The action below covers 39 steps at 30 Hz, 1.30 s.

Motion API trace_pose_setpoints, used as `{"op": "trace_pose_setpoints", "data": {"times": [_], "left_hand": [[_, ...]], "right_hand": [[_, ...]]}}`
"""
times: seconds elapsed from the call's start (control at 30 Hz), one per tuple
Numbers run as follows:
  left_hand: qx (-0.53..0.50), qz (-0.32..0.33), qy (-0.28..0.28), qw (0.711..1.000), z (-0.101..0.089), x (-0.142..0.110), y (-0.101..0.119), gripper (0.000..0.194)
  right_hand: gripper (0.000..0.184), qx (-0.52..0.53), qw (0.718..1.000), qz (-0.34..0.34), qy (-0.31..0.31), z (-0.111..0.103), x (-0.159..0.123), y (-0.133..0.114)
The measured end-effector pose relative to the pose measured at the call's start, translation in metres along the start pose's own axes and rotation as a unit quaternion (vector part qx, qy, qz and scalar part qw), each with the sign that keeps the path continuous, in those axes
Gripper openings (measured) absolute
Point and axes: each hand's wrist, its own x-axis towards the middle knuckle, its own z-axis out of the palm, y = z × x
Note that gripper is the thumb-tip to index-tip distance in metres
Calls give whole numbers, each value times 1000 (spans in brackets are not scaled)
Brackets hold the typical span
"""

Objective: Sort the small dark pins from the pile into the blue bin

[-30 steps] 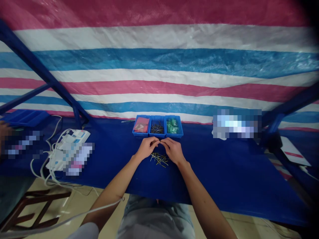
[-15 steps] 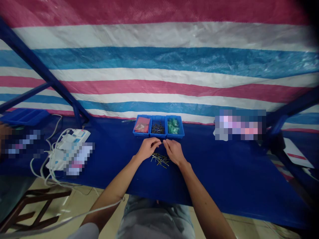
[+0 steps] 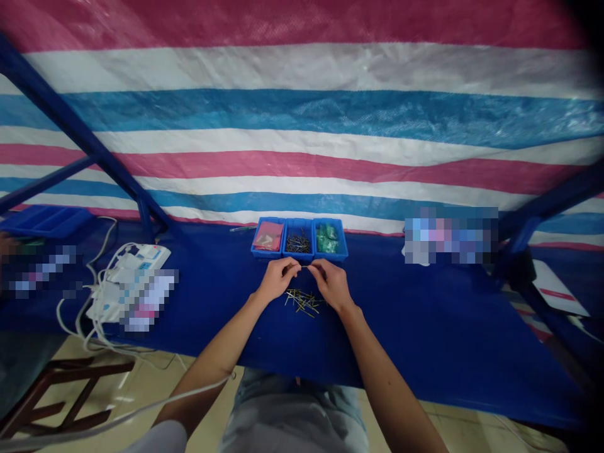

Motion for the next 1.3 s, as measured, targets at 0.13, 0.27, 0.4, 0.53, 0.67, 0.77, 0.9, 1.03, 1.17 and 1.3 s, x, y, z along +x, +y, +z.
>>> {"op": "trace_pose_setpoints", "data": {"times": [0.13,0.27,0.4,0.53,0.67,0.77,0.9,1.03,1.17,1.3], "left_hand": [[-5,-2,-8,1000,0,0,0,25],[-5,-3,-12,1000,1,1,-1,25],[-6,-2,-11,1000,1,1,-1,25],[-6,4,-16,1000,2,1,-1,25],[-4,8,-18,1000,3,1,-3,24],[-9,7,-13,1000,3,1,-4,23],[-18,1,-13,1000,4,1,-5,22],[-9,-2,-7,1000,4,1,-4,23],[-9,-4,-8,1000,4,1,-4,24],[-12,-1,-10,1000,4,1,-3,26]], "right_hand": [[20,29,999,-21,13,2,1,-2],[20,40,998,-42,17,4,2,-3],[18,29,999,-42,10,4,2,-2],[18,15,999,-41,-1,4,2,-1],[20,5,999,-38,-5,3,1,-1],[16,8,999,-30,-12,3,1,-1],[14,21,999,-30,-12,4,1,-2],[15,25,999,-35,-10,4,1,-2],[14,34,999,-33,-2,5,1,-2],[15,45,998,-38,1,5,1,-1]]}}
